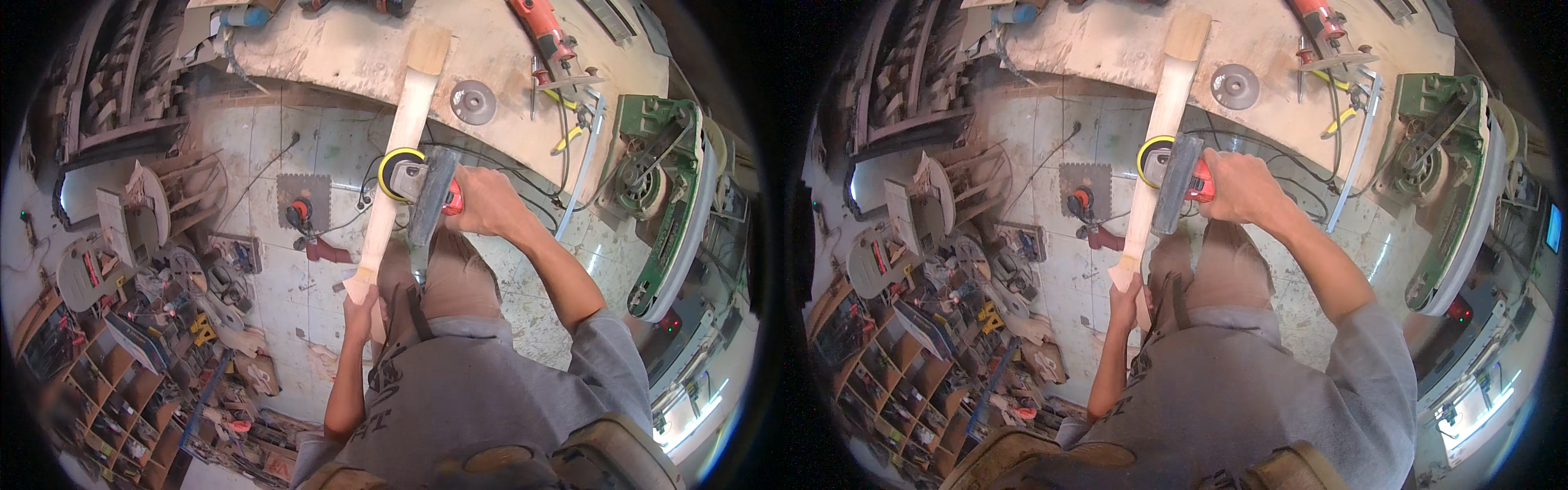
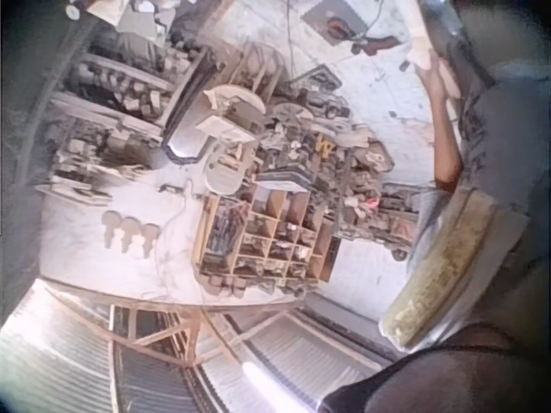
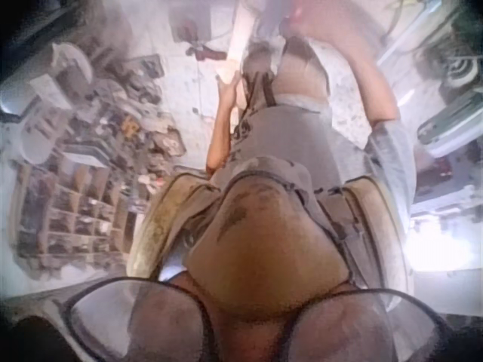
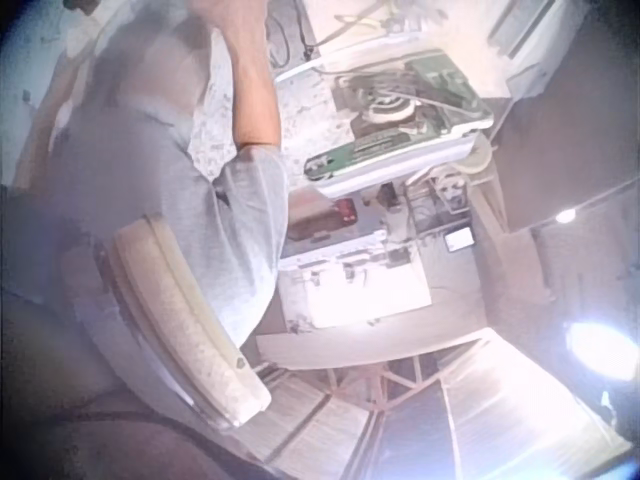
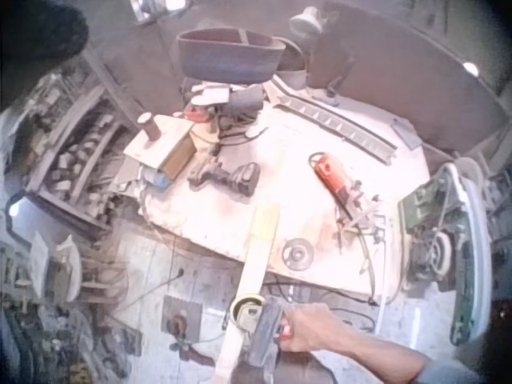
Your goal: The person uses a handheld power sander to sand the back of a wooden guitar neck on a workbench, then rotates the neck to show different sides.
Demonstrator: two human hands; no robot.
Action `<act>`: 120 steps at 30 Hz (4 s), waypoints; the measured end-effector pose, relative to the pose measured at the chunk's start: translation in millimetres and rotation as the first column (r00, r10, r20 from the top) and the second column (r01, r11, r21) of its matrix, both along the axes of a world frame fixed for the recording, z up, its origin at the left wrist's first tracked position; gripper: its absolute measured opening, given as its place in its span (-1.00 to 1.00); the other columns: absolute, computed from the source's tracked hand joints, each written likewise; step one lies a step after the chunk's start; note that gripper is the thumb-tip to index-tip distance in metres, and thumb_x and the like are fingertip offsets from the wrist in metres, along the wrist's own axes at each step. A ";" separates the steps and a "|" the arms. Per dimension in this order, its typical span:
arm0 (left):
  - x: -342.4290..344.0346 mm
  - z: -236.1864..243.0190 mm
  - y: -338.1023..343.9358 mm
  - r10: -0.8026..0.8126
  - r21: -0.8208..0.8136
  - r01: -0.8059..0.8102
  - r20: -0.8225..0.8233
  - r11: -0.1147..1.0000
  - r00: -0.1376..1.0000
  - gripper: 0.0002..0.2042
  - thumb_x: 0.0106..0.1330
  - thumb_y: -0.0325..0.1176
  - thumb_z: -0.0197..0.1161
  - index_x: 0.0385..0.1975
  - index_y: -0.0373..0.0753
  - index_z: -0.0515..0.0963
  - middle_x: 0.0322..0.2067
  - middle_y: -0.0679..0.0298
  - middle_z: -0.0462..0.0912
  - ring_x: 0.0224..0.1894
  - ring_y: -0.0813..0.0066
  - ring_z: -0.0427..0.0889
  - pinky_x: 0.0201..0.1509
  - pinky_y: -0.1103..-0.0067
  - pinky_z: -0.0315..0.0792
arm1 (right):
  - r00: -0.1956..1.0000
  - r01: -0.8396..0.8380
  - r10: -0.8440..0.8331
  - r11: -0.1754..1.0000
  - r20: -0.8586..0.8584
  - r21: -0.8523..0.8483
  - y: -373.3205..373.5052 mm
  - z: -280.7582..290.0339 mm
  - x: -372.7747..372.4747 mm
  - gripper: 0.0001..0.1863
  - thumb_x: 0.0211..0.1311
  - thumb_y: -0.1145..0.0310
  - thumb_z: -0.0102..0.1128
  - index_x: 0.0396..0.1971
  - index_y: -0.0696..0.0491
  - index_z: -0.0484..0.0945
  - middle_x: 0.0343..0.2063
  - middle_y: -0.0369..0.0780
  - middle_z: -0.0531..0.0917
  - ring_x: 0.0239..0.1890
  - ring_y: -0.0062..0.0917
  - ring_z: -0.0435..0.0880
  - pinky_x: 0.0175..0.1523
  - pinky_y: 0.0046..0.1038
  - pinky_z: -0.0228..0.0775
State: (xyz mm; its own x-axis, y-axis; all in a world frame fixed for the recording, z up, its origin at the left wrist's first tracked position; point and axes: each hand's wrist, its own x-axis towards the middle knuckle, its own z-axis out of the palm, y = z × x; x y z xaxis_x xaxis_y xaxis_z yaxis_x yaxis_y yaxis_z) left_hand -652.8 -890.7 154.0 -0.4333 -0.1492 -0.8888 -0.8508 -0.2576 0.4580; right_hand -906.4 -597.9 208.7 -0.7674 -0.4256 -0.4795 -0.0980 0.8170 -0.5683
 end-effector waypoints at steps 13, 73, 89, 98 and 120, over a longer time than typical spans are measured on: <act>-8.1 29.4 4.7 0.017 0.024 -0.016 -0.064 1.000 0.998 -0.68 0.44 -0.15 0.39 -0.16 -0.28 0.51 -0.58 0.25 0.59 -0.63 0.45 0.58 -0.58 0.50 0.49 | 0.996 0.028 -0.021 0.997 -0.090 0.075 -0.3 29.1 -17.5 -0.33 -0.25 0.15 0.47 -0.12 0.28 0.53 -0.35 0.20 0.69 -0.20 0.14 0.70 -0.03 -0.03 0.53; 5.8 -6.9 -0.7 0.106 0.608 -0.168 0.138 0.776 0.985 -0.59 0.41 -0.01 0.40 0.01 -0.08 0.40 -0.43 0.34 0.50 -0.53 0.60 0.47 -0.54 0.63 0.41 | 0.943 -0.308 0.315 0.948 -0.107 0.081 -11.2 45.8 83.0 -0.38 -0.15 0.01 0.50 -0.21 0.18 0.52 -0.35 0.07 0.72 -0.22 0.05 0.73 -0.08 -0.03 0.58; 5.3 -6.6 0.8 0.099 0.569 -0.154 0.127 0.808 0.987 -0.58 0.41 0.02 0.40 0.02 -0.06 0.41 -0.43 0.34 0.51 -0.53 0.59 0.48 -0.54 0.61 0.43 | 0.957 -0.226 0.250 0.961 -0.148 0.160 -11.9 60.8 53.0 -0.42 -0.20 0.12 0.51 -0.23 0.19 0.52 -0.38 0.10 0.72 -0.23 0.07 0.73 -0.08 -0.02 0.58; 1.2 12.7 2.0 0.087 0.367 -0.078 -0.008 0.927 0.996 -0.53 0.31 -0.01 0.50 -0.05 -0.26 0.55 -0.40 0.24 0.62 -0.49 0.48 0.64 -0.49 0.51 0.58 | 0.948 -0.287 0.301 0.949 -0.102 0.128 -30.6 64.6 63.6 -0.39 -0.21 0.10 0.55 -0.22 0.19 0.52 -0.37 0.10 0.72 -0.21 0.07 0.73 -0.07 -0.02 0.58; -11.5 54.7 9.4 0.093 0.107 -0.080 -0.127 0.991 0.988 -0.63 0.33 -0.19 0.50 -0.10 -0.33 0.56 -0.51 0.22 0.65 -0.59 0.46 0.66 -0.57 0.51 0.61 | 0.952 -0.290 0.296 0.954 -0.082 0.083 -49.3 75.5 45.1 -0.41 -0.26 0.15 0.52 -0.22 0.22 0.57 -0.38 0.12 0.72 -0.21 0.08 0.73 -0.04 -0.05 0.59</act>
State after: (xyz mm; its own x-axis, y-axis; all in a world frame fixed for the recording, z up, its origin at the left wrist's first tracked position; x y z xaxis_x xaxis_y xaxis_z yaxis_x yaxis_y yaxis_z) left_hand -664.3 -881.3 208.6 -0.5366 -0.1035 -0.8374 -0.7575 -0.3782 0.5322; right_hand -861.3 -647.2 284.2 -0.6565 -0.6067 -0.4482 -0.3886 0.7813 -0.4885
